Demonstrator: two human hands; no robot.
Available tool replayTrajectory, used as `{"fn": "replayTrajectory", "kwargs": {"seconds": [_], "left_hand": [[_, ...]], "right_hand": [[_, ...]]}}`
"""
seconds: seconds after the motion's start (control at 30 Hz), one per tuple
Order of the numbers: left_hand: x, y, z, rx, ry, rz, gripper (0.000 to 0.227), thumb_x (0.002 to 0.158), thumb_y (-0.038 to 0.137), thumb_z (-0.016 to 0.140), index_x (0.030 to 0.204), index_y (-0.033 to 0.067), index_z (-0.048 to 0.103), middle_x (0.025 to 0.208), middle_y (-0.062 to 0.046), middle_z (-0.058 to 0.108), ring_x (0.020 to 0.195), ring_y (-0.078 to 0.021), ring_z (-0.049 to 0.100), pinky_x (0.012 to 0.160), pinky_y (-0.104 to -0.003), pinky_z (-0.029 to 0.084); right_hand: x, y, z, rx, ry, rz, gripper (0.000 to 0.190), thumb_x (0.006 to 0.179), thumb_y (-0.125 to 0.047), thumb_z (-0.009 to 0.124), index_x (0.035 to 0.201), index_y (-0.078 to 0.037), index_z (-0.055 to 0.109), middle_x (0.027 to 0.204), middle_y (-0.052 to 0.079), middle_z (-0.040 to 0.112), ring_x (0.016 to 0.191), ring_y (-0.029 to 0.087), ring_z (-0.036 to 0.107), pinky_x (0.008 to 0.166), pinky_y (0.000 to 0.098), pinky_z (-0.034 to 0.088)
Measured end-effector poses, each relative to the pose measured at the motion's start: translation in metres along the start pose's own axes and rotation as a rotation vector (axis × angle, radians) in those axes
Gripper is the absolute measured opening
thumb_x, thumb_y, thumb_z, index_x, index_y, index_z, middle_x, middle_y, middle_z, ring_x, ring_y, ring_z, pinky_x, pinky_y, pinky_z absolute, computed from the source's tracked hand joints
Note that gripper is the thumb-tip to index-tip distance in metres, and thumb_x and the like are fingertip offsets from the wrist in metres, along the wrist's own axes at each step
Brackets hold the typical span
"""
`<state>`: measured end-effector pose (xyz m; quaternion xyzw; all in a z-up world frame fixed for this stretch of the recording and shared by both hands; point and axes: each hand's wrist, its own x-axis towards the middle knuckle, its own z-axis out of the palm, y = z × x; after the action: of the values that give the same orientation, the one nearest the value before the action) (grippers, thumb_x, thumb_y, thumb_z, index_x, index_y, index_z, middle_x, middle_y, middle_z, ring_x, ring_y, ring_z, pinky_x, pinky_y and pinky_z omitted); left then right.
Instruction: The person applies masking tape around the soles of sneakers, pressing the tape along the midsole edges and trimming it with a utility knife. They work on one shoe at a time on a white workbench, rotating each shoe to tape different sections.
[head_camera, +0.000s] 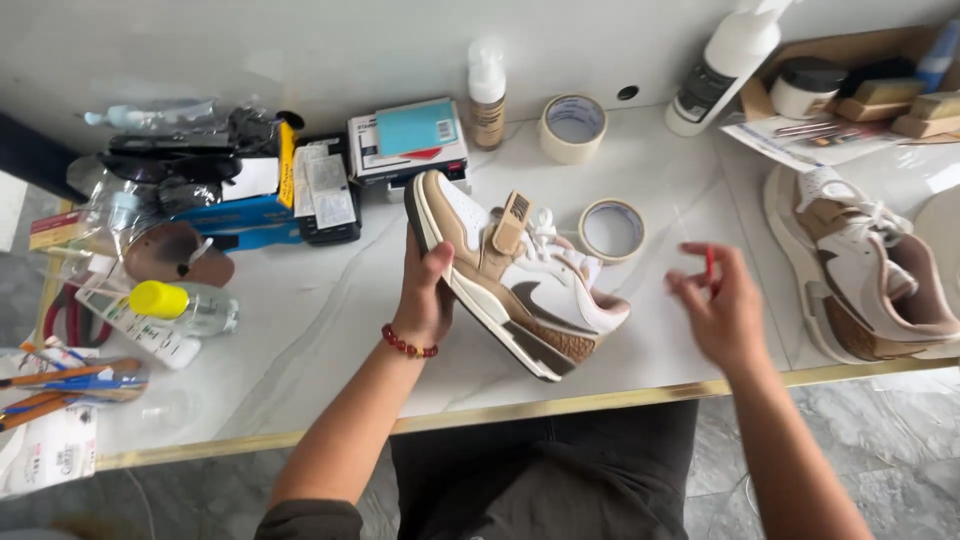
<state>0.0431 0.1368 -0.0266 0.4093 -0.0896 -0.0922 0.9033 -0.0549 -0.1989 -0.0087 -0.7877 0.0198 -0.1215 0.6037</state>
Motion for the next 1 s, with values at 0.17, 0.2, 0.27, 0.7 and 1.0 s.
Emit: {"fn": "replayTrajectory", "kwargs": {"seconds": [0.17, 0.2, 0.27, 0.7, 1.0], "left_hand": [[0.007, 0.007, -0.016, 0.178, -0.033, 0.099, 0.11, 0.08, 0.059, 0.078, 0.159, 0.001, 0.028, 0.147, -0.014, 0.047, 0.139, -0.0276, 0.046, 0.117, -0.042, 0.04], [0.005, 0.005, -0.017, 0.179, -0.024, 0.104, 0.11, 0.08, 0.059, 0.078, 0.159, 0.001, 0.028, 0.147, -0.014, 0.047, 0.139, -0.0276, 0.046, 0.117, -0.042, 0.04], [0.001, 0.001, -0.018, 0.149, -0.055, 0.045, 0.109, 0.083, 0.064, 0.073, 0.158, 0.0003, 0.028, 0.148, -0.015, 0.046, 0.139, -0.0269, 0.046, 0.117, -0.041, 0.039], [-0.021, -0.029, -0.02, 0.276, -0.134, -0.205, 0.104, 0.093, 0.08, 0.042, 0.15, -0.0073, 0.039, 0.136, -0.028, 0.053, 0.127, -0.0339, 0.056, 0.108, -0.046, 0.047], [-0.032, -0.005, -0.002, 0.476, -0.077, -0.213, 0.121, 0.081, 0.086, 0.052, 0.157, -0.0025, 0.022, 0.14, -0.029, 0.045, 0.131, -0.035, 0.048, 0.11, -0.047, 0.043]], "right_hand": [[0.042, 0.055, -0.021, -0.893, 0.203, -0.095, 0.02, 0.104, -0.015, 0.068, 0.12, -0.003, 0.064, 0.113, 0.017, 0.066, 0.091, 0.035, 0.065, 0.081, 0.045, 0.052], [0.045, 0.057, -0.018, -0.891, 0.194, -0.101, 0.02, 0.104, -0.015, 0.068, 0.12, -0.003, 0.064, 0.113, 0.017, 0.066, 0.091, 0.035, 0.065, 0.081, 0.045, 0.052], [0.05, 0.06, -0.013, -1.099, 0.161, -0.206, 0.019, 0.101, -0.017, 0.068, 0.117, -0.007, 0.068, 0.118, 0.015, 0.066, 0.107, 0.038, 0.063, 0.092, 0.0456, 0.052], [0.093, -0.008, 0.062, -1.024, -0.155, -0.346, 0.051, 0.078, -0.02, 0.076, 0.127, -0.008, 0.067, 0.124, 0.011, 0.066, 0.114, 0.033, 0.06, 0.093, 0.0459, 0.049], [0.089, 0.014, 0.058, -0.834, -0.113, -0.26, 0.028, 0.091, -0.006, 0.073, 0.119, -0.008, 0.073, 0.117, 0.01, 0.068, 0.11, 0.032, 0.062, 0.093, 0.0421, 0.053]]}}
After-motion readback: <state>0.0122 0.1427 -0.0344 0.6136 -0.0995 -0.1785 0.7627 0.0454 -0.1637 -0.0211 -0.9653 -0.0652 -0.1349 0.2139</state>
